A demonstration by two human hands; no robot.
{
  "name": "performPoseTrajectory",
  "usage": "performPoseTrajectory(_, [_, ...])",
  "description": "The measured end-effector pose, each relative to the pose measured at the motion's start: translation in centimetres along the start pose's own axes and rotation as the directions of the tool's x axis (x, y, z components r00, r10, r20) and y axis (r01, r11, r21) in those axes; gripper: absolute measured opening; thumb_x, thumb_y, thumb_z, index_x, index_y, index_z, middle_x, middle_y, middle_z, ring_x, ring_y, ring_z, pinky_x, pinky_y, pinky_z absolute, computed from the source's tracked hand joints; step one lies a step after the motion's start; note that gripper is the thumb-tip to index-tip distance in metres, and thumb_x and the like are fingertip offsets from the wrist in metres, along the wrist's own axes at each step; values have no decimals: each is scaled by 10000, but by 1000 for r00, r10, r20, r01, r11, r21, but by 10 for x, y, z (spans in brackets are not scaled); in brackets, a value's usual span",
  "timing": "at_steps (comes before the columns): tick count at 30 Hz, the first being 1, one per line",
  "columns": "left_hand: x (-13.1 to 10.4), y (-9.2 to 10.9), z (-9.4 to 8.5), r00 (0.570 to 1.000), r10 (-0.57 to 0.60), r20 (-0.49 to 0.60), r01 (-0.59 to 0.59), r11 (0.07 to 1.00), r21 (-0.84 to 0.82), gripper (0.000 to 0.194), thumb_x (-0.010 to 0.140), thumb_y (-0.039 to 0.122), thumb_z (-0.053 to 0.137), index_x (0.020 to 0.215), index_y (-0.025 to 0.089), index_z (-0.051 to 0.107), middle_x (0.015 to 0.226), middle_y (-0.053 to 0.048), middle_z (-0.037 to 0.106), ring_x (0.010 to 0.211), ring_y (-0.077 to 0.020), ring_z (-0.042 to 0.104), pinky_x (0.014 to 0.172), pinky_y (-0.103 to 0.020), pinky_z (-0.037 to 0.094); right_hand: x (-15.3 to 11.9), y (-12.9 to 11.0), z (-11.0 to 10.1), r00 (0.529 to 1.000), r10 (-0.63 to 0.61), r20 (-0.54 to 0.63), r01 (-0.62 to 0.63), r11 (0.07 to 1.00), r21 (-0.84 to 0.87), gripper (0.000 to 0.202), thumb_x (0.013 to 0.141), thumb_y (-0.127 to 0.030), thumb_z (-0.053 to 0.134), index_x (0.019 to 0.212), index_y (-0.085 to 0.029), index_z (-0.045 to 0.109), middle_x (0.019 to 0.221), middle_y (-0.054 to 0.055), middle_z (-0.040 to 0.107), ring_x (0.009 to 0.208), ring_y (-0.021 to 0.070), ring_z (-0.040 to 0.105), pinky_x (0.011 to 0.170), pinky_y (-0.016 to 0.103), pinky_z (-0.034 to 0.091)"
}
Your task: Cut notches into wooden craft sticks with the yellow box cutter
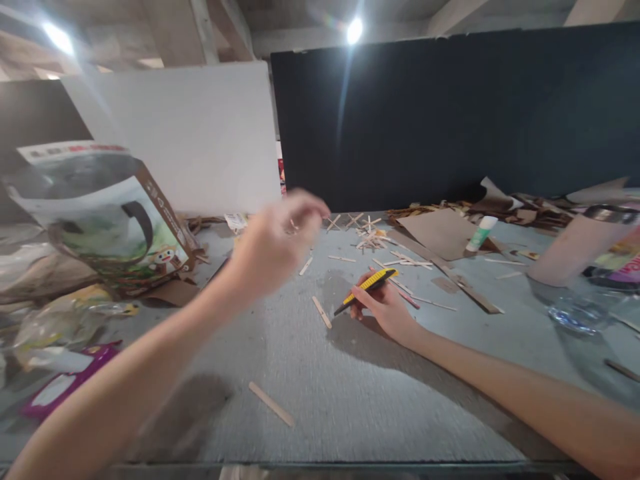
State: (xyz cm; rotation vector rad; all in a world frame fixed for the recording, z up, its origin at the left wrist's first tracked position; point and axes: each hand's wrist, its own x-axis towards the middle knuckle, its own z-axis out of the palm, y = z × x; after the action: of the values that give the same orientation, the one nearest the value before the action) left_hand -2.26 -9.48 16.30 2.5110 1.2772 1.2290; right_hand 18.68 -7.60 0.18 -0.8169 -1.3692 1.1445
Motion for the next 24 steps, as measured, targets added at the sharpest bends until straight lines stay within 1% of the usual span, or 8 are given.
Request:
performPoseTrajectory(3, [-24, -23, 42, 957, -60, 285, 25, 992, 122, 200, 1002, 285, 594, 1011, 172, 759, 1087, -95, 780, 1102, -294, 712, 995, -454, 568, 3, 2, -2, 999, -4, -32, 3, 1000, -12, 533, 776, -696, 783, 804, -232, 522, 605, -24, 630, 493, 154, 612, 504, 292, 513])
performPoseTrajectory(6, [-58, -56, 84, 877, -112, 467, 14, 978, 208, 329, 940, 455, 675, 1108, 183, 752, 1281, -154, 737, 1289, -386, 635, 1101, -529, 503, 3, 2, -4, 1000, 9, -23, -11, 997, -79, 514, 799, -699, 760, 764, -222, 571, 590, 13, 659, 498, 173, 619, 521, 318, 534])
performPoseTrajectory(7, [-68, -65, 94, 857, -100, 505, 8, 983, 181, 378, 940, 487, 659, 1152, 186, 743, 1344, -155, 712, 1329, -386, 613, 1125, -525, 490, 2, 2, -5, 1000, 14, -21, -16, 995, -101, 510, 805, -699, 754, 749, -221, 586, 582, 25, 665, 495, 180, 618, 523, 328, 539])
performPoseTrajectory(9, [-84, -78, 108, 869, -93, 486, 31, 990, 134, 487, 966, 500, 597, 1317, 172, 673, 1516, -160, 592, 1468, -363, 488, 1222, -521, 398, 2, -1, -5, 1000, 15, -26, -18, 992, -124, 507, 804, -702, 751, 732, -221, 606, 575, 38, 675, 489, 190, 618, 517, 340, 543])
performPoseTrajectory(12, [-94, -84, 113, 868, -102, 487, 66, 994, 91, 576, 971, 519, 577, 1419, 159, 604, 1599, -163, 495, 1523, -317, 416, 1290, -494, 294, 0, -3, -5, 1000, 13, -24, -16, 990, -137, 508, 798, -696, 756, 722, -211, 627, 579, 52, 690, 481, 191, 618, 512, 344, 545])
performPoseTrajectory(17, [-92, -80, 108, 887, -179, 425, 157, 984, 86, 739, 843, 601, 737, 1413, 149, 609, 1588, -175, 507, 1512, -362, 426, 1286, -522, 294, -1, 0, -4, 1000, 5, -22, -7, 996, -90, 488, 780, -662, 789, 746, -203, 626, 589, 45, 694, 486, 190, 632, 496, 334, 548])
performPoseTrajectory(20, [-91, -79, 106, 874, -121, 470, 120, 992, 33, 706, 818, 613, 764, 1365, 181, 653, 1539, -155, 569, 1494, -348, 458, 1292, -530, 274, -1, 0, -4, 1000, 7, -7, -7, 997, -72, 474, 778, -656, 795, 784, -213, 627, 621, 29, 702, 519, 196, 660, 516, 340, 571])
performPoseTrajectory(24, [-92, -78, 106, 849, -36, 527, 61, 998, -30, 697, 854, 571, 742, 1435, 211, 605, 1550, -136, 558, 1512, -311, 435, 1282, -503, 309, 0, 0, -4, 998, 37, 42, -33, 993, -110, 506, 782, -691, 774, 751, -207, 630, 592, 28, 692, 504, 185, 649, 524, 334, 571])
